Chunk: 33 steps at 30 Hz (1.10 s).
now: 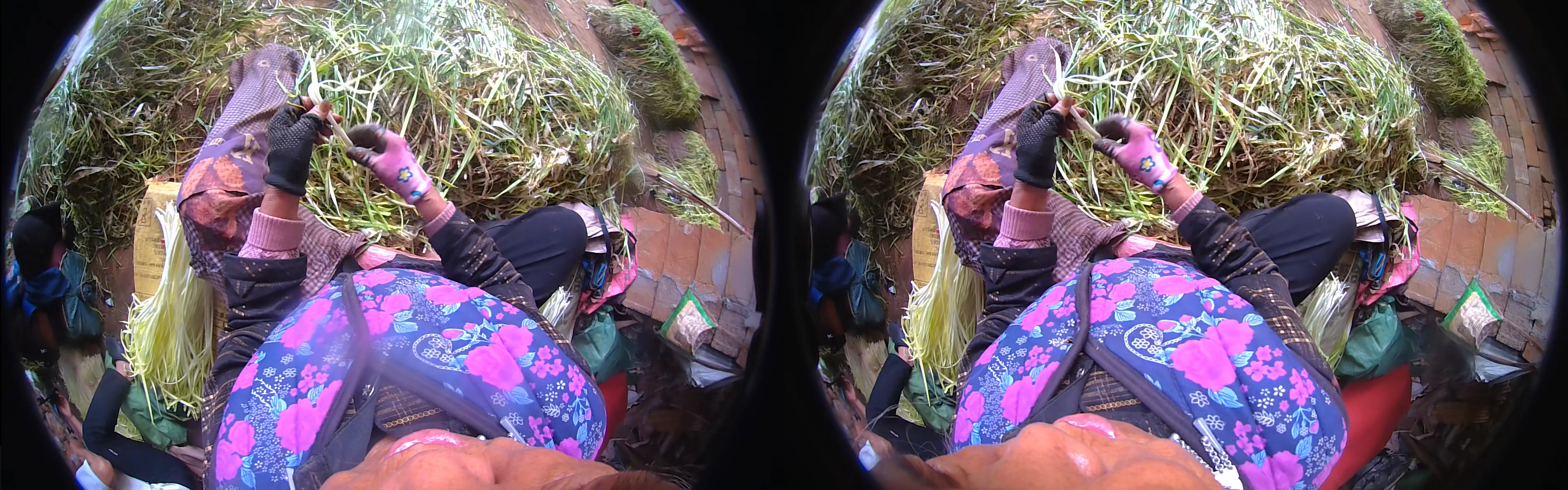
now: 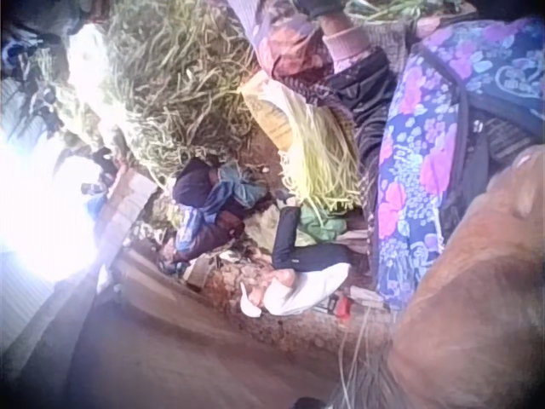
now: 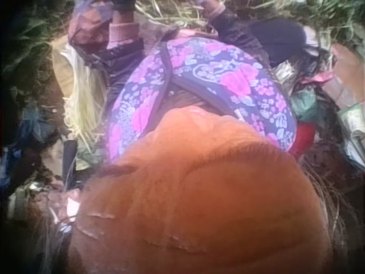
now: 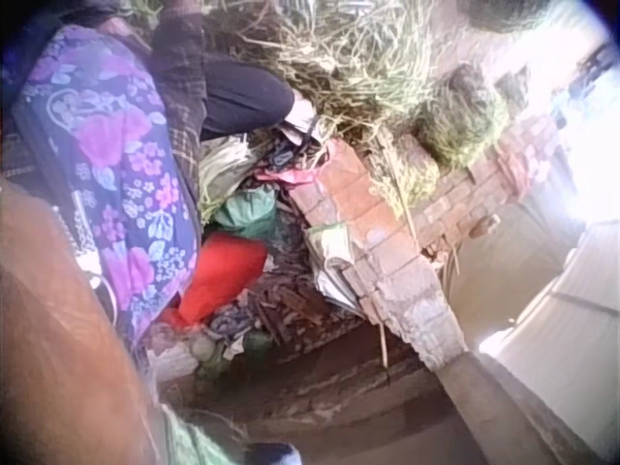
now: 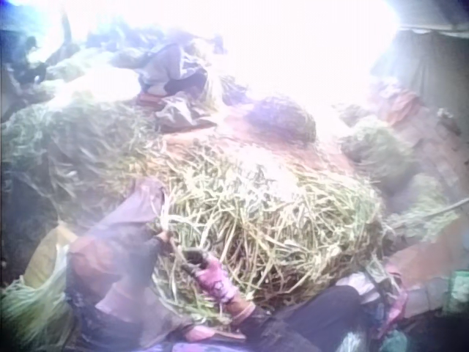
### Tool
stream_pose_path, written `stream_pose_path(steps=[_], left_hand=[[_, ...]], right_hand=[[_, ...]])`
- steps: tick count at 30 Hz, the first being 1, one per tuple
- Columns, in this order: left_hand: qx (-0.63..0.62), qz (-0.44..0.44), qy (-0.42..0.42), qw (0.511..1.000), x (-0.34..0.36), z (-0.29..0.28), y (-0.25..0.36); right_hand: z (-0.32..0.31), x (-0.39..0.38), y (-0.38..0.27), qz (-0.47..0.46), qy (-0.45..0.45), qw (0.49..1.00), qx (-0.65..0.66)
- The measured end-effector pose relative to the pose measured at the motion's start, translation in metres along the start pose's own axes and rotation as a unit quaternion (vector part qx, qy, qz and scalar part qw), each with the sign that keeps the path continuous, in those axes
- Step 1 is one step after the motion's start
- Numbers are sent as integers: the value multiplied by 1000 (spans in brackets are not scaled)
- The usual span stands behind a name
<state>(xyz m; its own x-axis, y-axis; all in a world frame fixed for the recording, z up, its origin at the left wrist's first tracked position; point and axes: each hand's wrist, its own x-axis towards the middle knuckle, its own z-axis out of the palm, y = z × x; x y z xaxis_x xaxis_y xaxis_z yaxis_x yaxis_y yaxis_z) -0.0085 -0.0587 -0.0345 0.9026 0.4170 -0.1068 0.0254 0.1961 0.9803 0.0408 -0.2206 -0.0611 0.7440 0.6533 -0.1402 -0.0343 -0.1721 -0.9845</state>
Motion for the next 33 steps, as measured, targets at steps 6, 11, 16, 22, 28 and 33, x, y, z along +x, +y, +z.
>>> stream_pose_path(steps=[6, 11, 16, 22, 28, 33], left_hand=[[-45, 10, -59, 997, 0, 7, -9], [-232, 69, 35, 970, 6, -30, 14], [-257, 131, 87, 954, 13, -92, 44], [-353, 207, 63, 910, 7, -191, 77], [-361, 190, 57, 911, 4, -137, 105], [-359, 64, 27, 931, 30, -52, 36]], right_hand=[[2, 4, 2, -102, -22, 987, -121], [1, -16, 36, 71, -97, 970, -209], [-64, -26, 98, 192, -36, 977, -86], [-174, -25, 122, 196, 185, 912, -310], [-149, -21, 23, 127, 173, 808, -549], [-12, -12, -14, -233, 13, 952, -197]])
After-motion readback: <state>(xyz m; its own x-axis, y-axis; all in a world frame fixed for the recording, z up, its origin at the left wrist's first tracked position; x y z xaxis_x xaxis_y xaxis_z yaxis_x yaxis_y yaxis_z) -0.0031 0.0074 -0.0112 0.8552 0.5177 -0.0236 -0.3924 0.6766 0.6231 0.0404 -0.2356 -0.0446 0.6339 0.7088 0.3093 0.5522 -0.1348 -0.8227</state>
